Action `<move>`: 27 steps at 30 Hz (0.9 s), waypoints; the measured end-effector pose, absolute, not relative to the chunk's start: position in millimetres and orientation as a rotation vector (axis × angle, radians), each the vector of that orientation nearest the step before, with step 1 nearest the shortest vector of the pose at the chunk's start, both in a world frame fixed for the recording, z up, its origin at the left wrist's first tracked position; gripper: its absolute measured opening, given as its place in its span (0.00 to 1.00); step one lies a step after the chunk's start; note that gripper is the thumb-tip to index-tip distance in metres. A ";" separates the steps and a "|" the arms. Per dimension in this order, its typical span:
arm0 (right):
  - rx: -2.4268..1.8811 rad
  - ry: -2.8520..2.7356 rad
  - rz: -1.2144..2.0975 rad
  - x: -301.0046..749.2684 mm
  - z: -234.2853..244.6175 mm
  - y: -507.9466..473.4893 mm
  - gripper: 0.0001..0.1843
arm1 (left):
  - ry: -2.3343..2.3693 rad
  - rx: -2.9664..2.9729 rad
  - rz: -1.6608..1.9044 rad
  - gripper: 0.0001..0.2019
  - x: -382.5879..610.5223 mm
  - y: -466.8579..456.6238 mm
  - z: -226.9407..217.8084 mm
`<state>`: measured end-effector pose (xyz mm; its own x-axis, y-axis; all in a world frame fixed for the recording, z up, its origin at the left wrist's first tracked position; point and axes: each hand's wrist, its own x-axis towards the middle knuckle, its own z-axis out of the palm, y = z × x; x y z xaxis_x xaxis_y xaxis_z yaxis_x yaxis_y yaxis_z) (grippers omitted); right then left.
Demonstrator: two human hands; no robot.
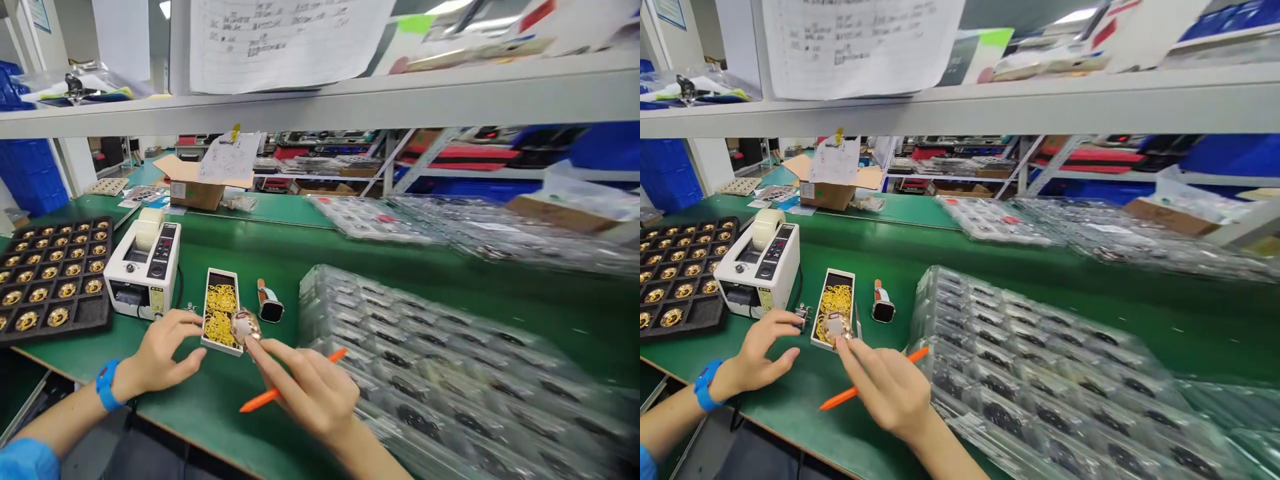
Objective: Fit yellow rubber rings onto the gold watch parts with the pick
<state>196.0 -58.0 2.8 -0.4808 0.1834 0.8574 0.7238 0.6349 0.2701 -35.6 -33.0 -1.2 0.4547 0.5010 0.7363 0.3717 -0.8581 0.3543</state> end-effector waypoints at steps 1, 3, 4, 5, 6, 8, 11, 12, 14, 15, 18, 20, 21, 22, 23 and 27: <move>-0.655 -2.059 -0.850 196.8 4.0 -57.0 0.15 | 0.775 2.629 1.334 0.10 -44.8 -37.0 -2.0; -0.593 -2.176 -0.850 201.4 5.2 -46.9 0.15 | 0.796 2.734 1.263 0.10 -65.5 -42.9 -3.4; -0.625 -2.234 -0.807 205.5 5.1 -36.8 0.16 | 0.826 2.760 1.232 0.10 -77.0 -44.7 -3.6; -0.728 -2.286 -0.735 210.9 4.5 -23.1 0.16 | 0.873 2.772 1.202 0.10 -89.1 -45.8 -3.3; -0.894 -2.334 -0.632 217.2 3.6 -5.9 0.15 | 0.937 2.768 1.173 0.10 -101.8 -46.2 -2.3; -1.382 -2.356 -0.343 230.8 1.7 36.1 0.11 | 1.116 2.718 1.134 0.08 -127.9 -44.9 2.0; -1.852 -2.290 -0.029 247.2 0.8 102.6 0.10 | 1.445 2.548 1.090 0.06 -164.6 -33.6 12.7; -1.901 -2.259 -0.009 250.5 1.0 121.2 0.10 | 1.568 2.479 1.045 0.06 -175.6 -26.4 16.4; -1.986 -2.182 -0.019 253.0 1.6 149.3 0.08 | 1.798 2.349 0.904 0.08 -195.1 -6.4 22.2; -2.015 -2.156 -0.031 252.3 1.9 158.7 0.09 | 1.886 2.299 0.836 0.08 -203.4 5.5 24.0; -2.022 -2.141 -0.081 241.8 1.9 170.9 0.19 | 2.031 2.230 0.699 0.07 -220.5 40.6 25.5; -1.966 -2.168 -0.108 229.6 1.3 167.0 0.20 | 2.076 2.224 0.605 0.05 -225.0 55.2 24.8; -1.928 -2.190 -0.114 222.8 1.0 161.0 0.19 | 2.090 2.225 0.559 0.06 -225.6 58.5 24.2; -1.872 -2.215 -0.126 216.0 0.6 151.9 0.17 | 2.101 2.225 0.518 0.07 -225.6 59.4 23.4; -1.788 -2.241 -0.147 209.6 0.3 139.6 0.17 | 2.108 2.222 0.483 0.09 -225.5 58.6 22.3; -1.247 -2.233 -0.242 190.6 1.1 66.0 0.22 | 2.063 2.203 0.424 0.08 -228.8 53.9 14.9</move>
